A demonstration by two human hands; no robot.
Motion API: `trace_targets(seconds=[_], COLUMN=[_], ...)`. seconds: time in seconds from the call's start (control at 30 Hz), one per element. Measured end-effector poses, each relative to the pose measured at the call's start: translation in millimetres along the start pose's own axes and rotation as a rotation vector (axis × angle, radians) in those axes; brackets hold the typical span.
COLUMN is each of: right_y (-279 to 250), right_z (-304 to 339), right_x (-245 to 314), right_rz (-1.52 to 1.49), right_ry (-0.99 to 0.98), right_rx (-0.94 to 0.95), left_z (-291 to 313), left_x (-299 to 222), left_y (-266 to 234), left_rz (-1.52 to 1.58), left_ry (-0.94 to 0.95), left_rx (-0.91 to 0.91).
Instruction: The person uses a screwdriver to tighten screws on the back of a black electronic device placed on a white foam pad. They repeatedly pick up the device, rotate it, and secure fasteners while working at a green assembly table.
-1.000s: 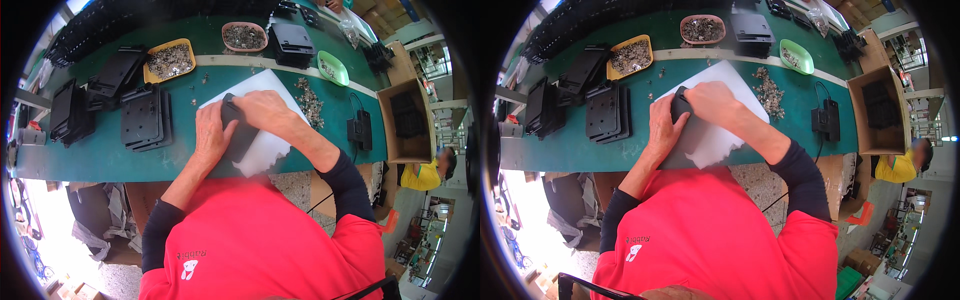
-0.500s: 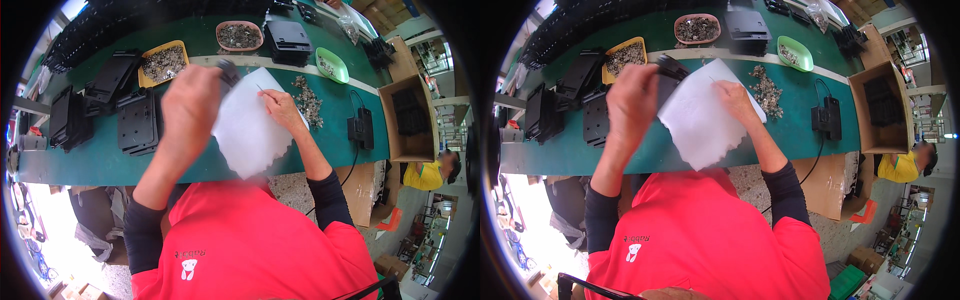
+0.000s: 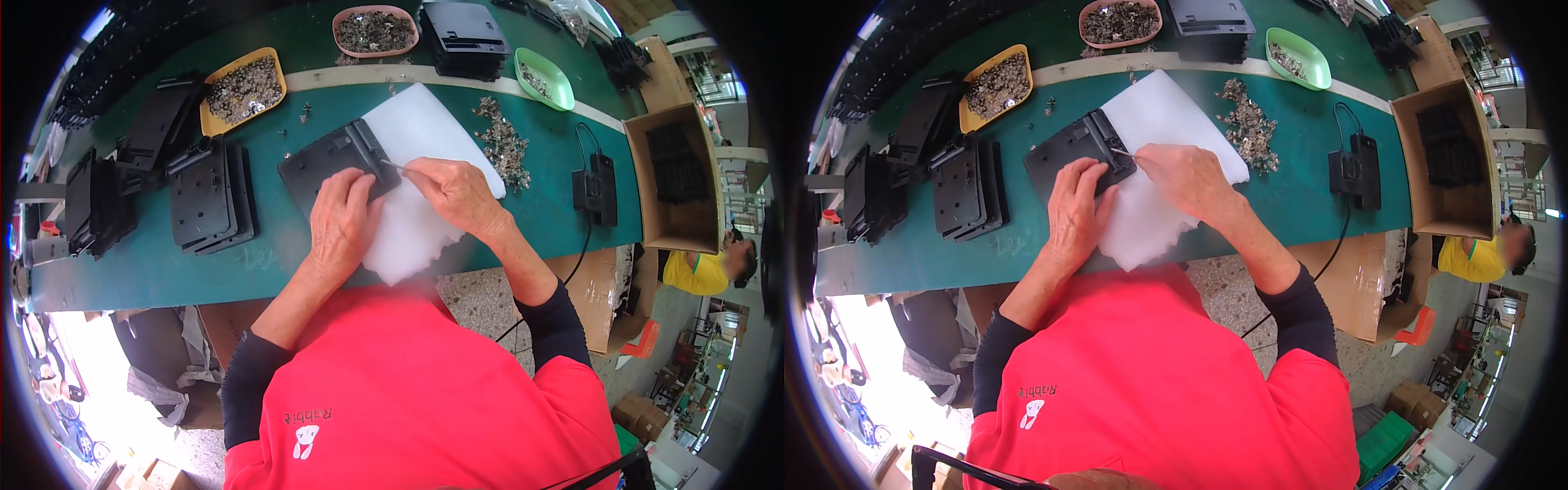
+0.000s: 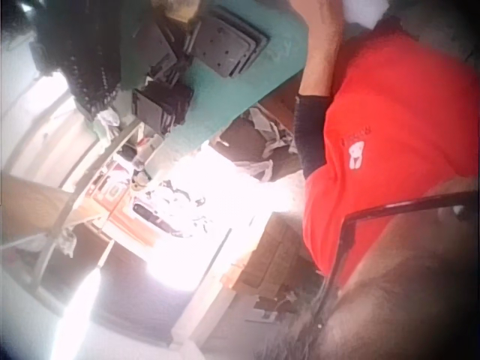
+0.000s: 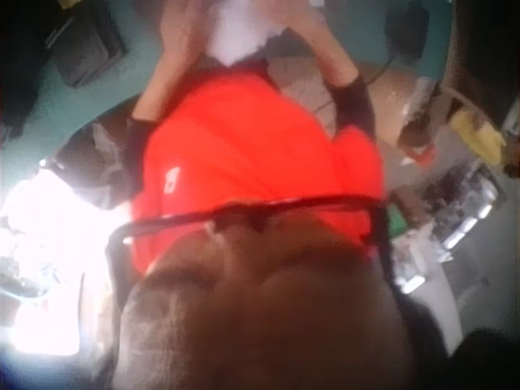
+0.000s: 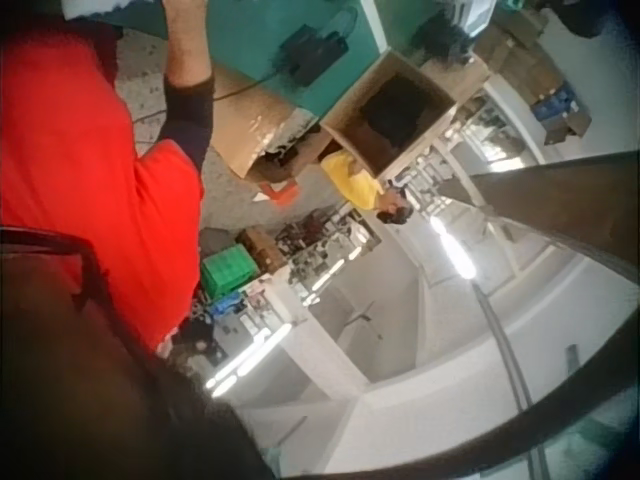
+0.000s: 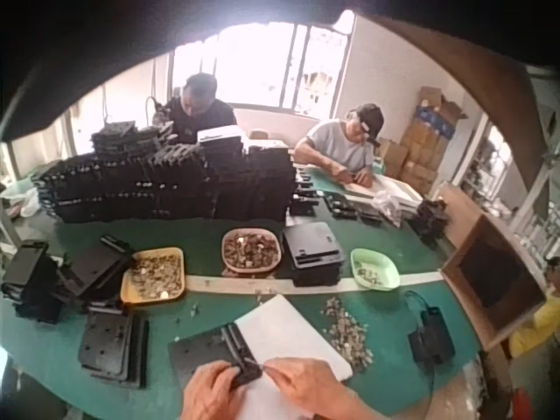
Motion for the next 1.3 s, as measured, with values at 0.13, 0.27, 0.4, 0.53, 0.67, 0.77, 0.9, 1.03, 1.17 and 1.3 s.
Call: trace_targets(seconds=[0.13, 0.27, 0.4, 0.53, 0.67, 0.77, 0.9, 1.03, 1.17, 1.3], right_y=[-2.6, 8.0, 32.4, 28.1, 26.0, 33.5, 35.2, 33.6, 29.7, 26.8], right_z=[-4.2, -6.4, 0.8, -15.4, -36.3, -36.0, -26.0, -12.1, 1.0, 5.5], right_x=[10.7, 3.7, 1.7, 8.3, 8.3, 5.6, 2.9, 7.5, 13.3, 18.3], right_rz=[-0.041, -0.217, 0.003, 0.134, 0.116, 0.038, 0.081, 0.229, 0.327, 0.387], right_ry=[0.054, 0.064, -0.005, -0.086, -0.213, -0.219, -0.200, -0.277, -0.340, -0.364], right_rx=[0.047, 0.081, 0.201, 0.392, 0.600, 0.650, 0.593, 0.400, 0.182, 0.103], left_z=[-2.8, -1.1, -3.0, -5.1, -7.8, -7.1, -5.2, -4.9, -3.8, -5.0], left_x=[5.0, 5.0, 4.4, 7.9, 4.4, 0.7, -4.3, -10.1, -14.0, -16.2], left_y=[2.4, 4.3, 3.3, 2.9, 3.1, 4.6, 8.4, 10.8, 15.2, 17.4], left_rz=[-0.047, -0.058, -0.065, -0.108, -0.122, -0.141, -0.190, -0.244, -0.310, -0.337], left_ry=[-0.054, -0.030, -0.019, -0.044, -0.029, -0.002, 0.064, 0.105, 0.161, 0.210], left_rx=[-0.003, -0.027, -0.069, -0.079, -0.097, -0.105, -0.089, -0.049, -0.021, -0.005])
Point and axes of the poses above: each hand's wrist, its own z-axis away from the middle knuckle, its own y-axis out of the palm, x = y × z, the point moved 10 cm from there along -z, towards the middle knuckle, and after that the axes turned 13 degrees about z, right-handed, at the moved point
